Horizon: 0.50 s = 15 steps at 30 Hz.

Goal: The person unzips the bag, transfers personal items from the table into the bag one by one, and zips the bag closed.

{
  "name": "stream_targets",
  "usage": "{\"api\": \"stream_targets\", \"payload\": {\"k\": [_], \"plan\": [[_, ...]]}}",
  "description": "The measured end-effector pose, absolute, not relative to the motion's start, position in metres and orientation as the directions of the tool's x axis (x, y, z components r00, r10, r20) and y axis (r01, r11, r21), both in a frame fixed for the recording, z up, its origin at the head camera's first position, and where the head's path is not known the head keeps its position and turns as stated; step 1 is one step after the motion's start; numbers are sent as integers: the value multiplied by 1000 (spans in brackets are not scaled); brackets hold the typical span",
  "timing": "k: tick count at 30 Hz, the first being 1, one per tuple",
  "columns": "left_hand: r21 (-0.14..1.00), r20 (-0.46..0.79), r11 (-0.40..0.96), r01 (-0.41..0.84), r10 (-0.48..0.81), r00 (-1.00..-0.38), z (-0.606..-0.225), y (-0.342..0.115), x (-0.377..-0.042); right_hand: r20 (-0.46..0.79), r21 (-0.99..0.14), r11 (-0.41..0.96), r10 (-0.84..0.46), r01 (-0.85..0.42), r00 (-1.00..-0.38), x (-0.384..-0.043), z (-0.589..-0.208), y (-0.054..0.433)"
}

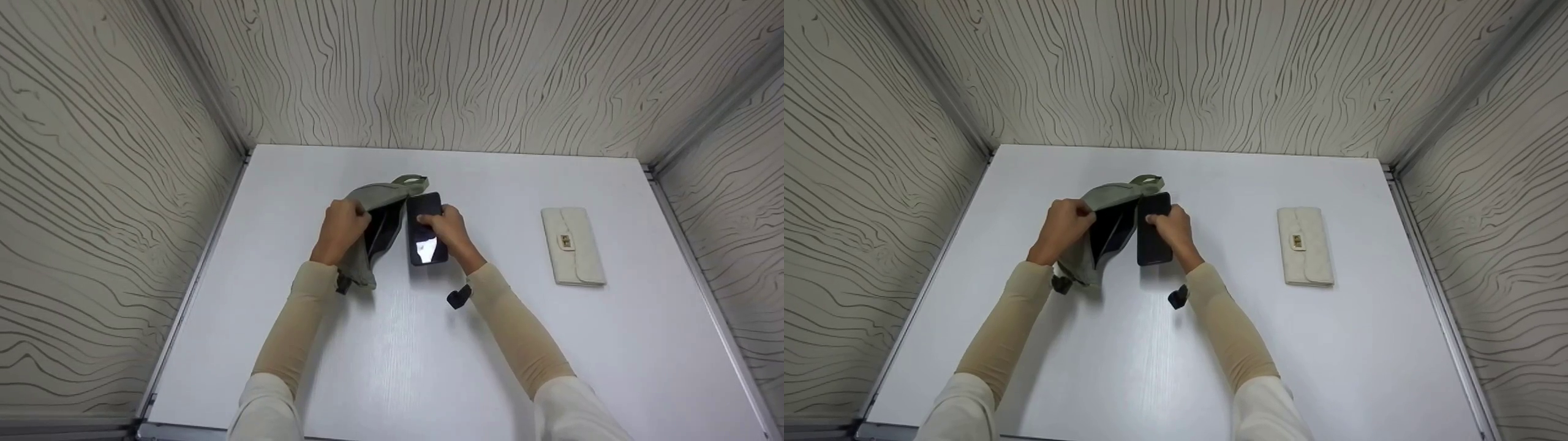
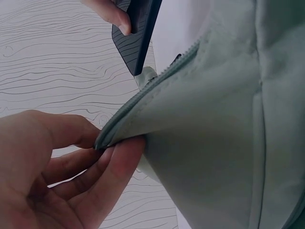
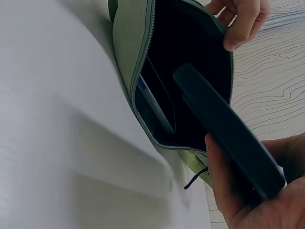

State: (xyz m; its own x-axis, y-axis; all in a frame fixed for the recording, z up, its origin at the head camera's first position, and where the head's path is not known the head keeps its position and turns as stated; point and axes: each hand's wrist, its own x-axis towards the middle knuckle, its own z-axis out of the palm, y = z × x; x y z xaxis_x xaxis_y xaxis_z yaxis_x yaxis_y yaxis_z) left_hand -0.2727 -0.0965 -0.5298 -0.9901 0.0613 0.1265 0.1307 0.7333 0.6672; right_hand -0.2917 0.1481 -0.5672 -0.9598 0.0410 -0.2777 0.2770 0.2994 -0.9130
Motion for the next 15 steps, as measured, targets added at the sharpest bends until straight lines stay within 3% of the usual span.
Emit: {"api": "stream_targets", "payload": {"k": [15], "plan": [[676, 134, 722, 146, 74, -988, -530, -97, -271, -304, -911, 288, 14, 295, -953, -291, -571, 138]]}}
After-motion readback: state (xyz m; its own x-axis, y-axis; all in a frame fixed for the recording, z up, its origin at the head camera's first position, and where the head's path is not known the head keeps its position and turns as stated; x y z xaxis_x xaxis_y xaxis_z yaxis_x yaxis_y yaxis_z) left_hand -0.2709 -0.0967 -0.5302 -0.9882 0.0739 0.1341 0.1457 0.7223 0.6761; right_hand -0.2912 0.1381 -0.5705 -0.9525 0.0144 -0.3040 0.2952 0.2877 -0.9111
